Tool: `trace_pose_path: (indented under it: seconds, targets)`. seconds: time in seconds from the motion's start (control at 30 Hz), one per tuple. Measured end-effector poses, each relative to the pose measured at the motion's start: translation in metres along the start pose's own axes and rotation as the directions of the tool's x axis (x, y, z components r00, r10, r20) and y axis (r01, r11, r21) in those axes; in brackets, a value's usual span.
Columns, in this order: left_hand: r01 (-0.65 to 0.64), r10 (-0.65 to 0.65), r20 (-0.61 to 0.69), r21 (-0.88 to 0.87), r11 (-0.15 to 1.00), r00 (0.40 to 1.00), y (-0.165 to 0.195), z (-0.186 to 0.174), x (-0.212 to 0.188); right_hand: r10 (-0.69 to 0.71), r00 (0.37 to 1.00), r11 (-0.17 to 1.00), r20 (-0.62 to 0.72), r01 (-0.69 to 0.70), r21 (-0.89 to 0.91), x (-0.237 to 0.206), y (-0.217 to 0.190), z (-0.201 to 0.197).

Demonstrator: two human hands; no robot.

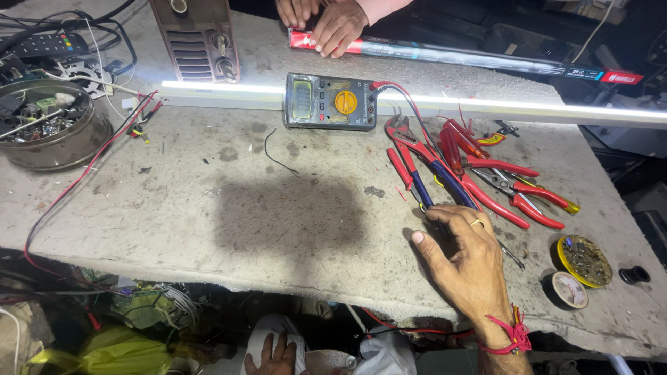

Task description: The person repairs an LED tube light by connecting a driver circuit to its wires. They use a soldering iron to join the wires, then test the connection by briefly touching the wires together, causing the light to illuminate.

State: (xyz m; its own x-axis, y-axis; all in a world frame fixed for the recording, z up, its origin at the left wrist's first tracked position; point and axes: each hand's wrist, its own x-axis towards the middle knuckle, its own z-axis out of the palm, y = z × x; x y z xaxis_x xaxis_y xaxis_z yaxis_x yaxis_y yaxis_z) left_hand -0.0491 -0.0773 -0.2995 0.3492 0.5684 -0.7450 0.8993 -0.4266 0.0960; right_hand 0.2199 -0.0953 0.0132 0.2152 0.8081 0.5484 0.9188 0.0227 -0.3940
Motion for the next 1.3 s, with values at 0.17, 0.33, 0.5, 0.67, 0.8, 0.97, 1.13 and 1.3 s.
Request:
trace_pose_path:
  seconds: [0.17, 0.33, 0.5, 0.67, 0.8, 0.97, 1.13, 1.3]
  targets:
    - [-0.013, 0.014, 0.026, -0.037, 0.999, 1.0, -0.002, -0.007, -0.005, -0.006, 1.0, 1.0, 0.004, 0.006, 0.003, 0.0, -0.001, 0.0]
    - [0.038, -0.042, -0.036, -0.092, 0.995, 0.998, 0.004, -0.008, -0.01, -0.01, 1.0, 1.0, 0.006, 0.01, 0.0, 0.001, -0.001, 0.0]
    - [0.103, -0.119, -0.152, -0.113, 0.988, 0.981, 0.009, -0.005, -0.009, 0.006, 1.0, 1.0, 0.006, -0.006, 0.004, 0.001, -0.002, 0.0]
    - [0.071, -0.058, -0.075, 0.185, 0.98, 0.996, 0.002, -0.007, 0.002, -0.007, 1.0, 1.0, 0.001, 0.007, -0.01, 0.001, -0.001, 0.0]
    - [0.039, -0.04, 0.001, 0.16, 0.986, 0.999, 0.001, -0.006, 0.001, -0.024, 1.0, 1.0, 0.003, 0.024, -0.019, 0.0, 0.0, 0.0]
    - [0.074, -0.076, -0.036, -0.043, 0.996, 0.996, 0.006, -0.01, -0.013, 0.0, 1.0, 1.0, 0.009, 0.0, -0.02, 0.0, -0.001, 0.0]
    - [0.075, -0.08, -0.051, -0.103, 0.992, 0.995, 0.007, -0.013, -0.014, -0.014, 1.0, 1.0, 0.005, 0.014, -0.024, -0.001, 0.0, 0.0]
    - [0.092, -0.103, -0.103, -0.105, 0.99, 0.989, 0.008, -0.007, -0.01, -0.022, 1.0, 0.999, 0.002, 0.022, -0.024, -0.001, 0.001, -0.001]
